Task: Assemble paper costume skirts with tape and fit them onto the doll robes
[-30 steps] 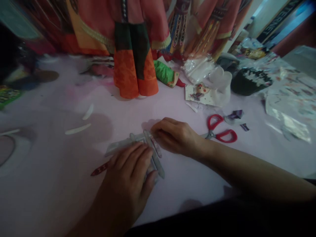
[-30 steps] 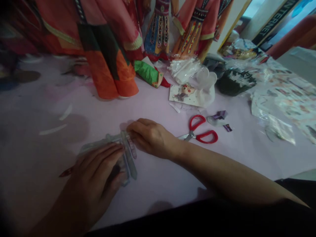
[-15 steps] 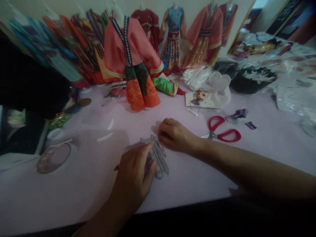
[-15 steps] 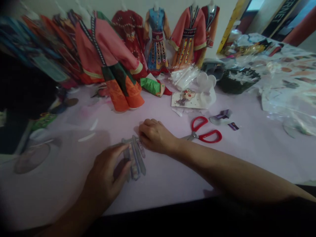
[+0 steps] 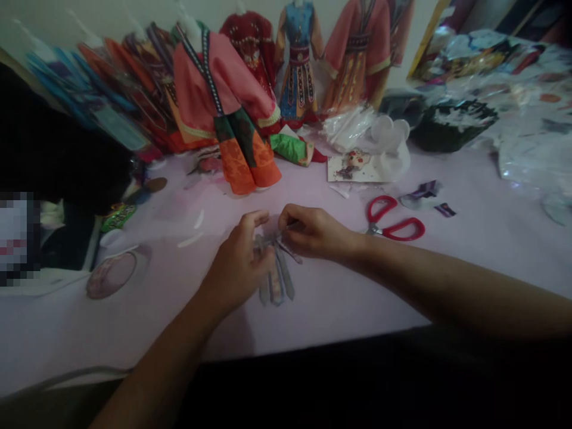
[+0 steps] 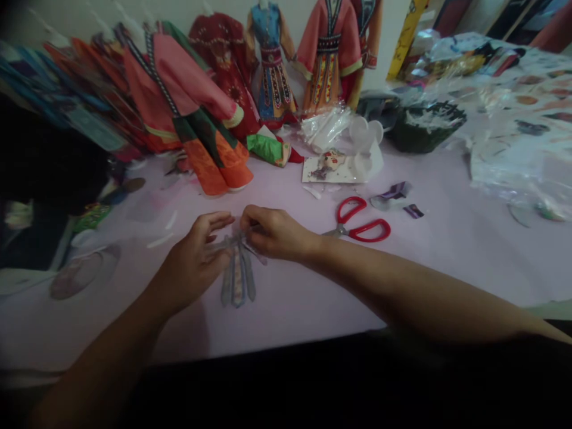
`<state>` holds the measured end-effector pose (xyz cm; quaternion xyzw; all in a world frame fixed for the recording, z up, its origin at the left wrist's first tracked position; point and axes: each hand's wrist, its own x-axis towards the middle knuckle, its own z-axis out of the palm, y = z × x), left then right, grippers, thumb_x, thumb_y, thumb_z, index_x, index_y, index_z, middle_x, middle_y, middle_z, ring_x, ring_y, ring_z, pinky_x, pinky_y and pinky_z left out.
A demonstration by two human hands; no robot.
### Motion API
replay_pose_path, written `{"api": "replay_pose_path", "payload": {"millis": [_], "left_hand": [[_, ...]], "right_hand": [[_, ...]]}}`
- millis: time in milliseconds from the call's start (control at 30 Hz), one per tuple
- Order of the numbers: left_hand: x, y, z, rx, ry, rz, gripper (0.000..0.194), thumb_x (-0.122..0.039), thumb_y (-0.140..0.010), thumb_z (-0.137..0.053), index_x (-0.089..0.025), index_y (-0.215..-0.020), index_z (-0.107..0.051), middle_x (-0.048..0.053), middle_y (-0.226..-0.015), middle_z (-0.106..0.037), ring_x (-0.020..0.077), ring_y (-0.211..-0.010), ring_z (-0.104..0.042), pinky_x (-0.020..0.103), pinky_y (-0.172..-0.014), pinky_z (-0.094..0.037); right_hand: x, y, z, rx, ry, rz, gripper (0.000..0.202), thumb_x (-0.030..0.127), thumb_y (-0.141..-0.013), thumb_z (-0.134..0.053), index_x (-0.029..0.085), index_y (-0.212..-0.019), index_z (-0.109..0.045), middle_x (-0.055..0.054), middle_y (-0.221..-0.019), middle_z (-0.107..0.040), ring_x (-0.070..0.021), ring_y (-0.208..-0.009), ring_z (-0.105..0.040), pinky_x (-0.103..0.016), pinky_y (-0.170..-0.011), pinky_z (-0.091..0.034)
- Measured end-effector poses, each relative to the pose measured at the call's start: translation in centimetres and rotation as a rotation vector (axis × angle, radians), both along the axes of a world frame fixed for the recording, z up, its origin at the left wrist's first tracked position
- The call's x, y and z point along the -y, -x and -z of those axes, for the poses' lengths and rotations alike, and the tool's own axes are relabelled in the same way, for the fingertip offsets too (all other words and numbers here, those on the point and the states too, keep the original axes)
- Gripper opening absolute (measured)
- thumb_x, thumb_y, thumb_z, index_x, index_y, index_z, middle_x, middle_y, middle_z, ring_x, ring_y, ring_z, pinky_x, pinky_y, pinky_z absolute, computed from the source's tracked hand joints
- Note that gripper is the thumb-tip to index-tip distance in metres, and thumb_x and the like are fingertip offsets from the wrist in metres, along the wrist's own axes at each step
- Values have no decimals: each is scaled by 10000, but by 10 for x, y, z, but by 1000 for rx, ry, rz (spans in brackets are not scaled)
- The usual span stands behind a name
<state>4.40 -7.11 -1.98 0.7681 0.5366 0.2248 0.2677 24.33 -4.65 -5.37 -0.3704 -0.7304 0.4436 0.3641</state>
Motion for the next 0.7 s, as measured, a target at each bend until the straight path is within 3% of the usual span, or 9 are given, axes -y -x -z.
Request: {"api": "replay_pose_path", "payload": {"millis": [100,200,300,500,567,700], "left_hand": [[-13,-4,5,102,112,11,605,-137,-783,-565,-207,-1374,-460,130,-1380,-623,273,-1305,-586,484,-1076,-464],[-20,-5,9,162,181,-1,599,-137,-777,-563,-200,-1367,-479,72,-1062,-704,227,-999,-682,406,-884,-520],[-21,-5,12,251,220,4,557,-163,-785,-583,-180,-1335,-498,-8,-803,-636,166,-742,-621,322,-716,-487],[-21,-6,17,383,233,20,504,-183,-790,-646,-186,-1280,-526,-33,-770,-638,126,-670,-590,280,-670,-461],[-21,-5,18,441,260,4,504,-189,-789,-665,-190,-1276,-533,-35,-765,-642,124,-658,-594,272,-653,-465],[-23,-1,20,517,257,-61,486,-181,-776,-689,-189,-1244,-563,-30,-773,-655,125,-676,-608,260,-647,-472]], "right_hand": [[-1,-1,-2,-78,58,1,141,74,-818,-542,185,-905,-540,69,-649,-544,-75,-559,-474,-208,-554,-369],[-3,-2,-3,-157,137,2,129,86,-832,-548,187,-911,-535,76,-622,-531,-71,-503,-453,-202,-484,-346],[-3,-1,0,-236,218,-10,143,83,-842,-541,197,-925,-519,87,-575,-521,-75,-453,-457,-198,-430,-329],[0,5,1,-258,224,-30,139,102,-842,-529,205,-931,-501,94,-563,-491,-79,-442,-427,-211,-429,-326],[0,6,-1,-191,141,30,118,125,-843,-526,202,-933,-516,70,-628,-512,-95,-512,-460,-228,-485,-365],[-2,5,-4,0,-263,249,78,145,-831,-565,191,-892,-584,-25,-880,-596,-163,-840,-551,-303,-752,-452]]}}
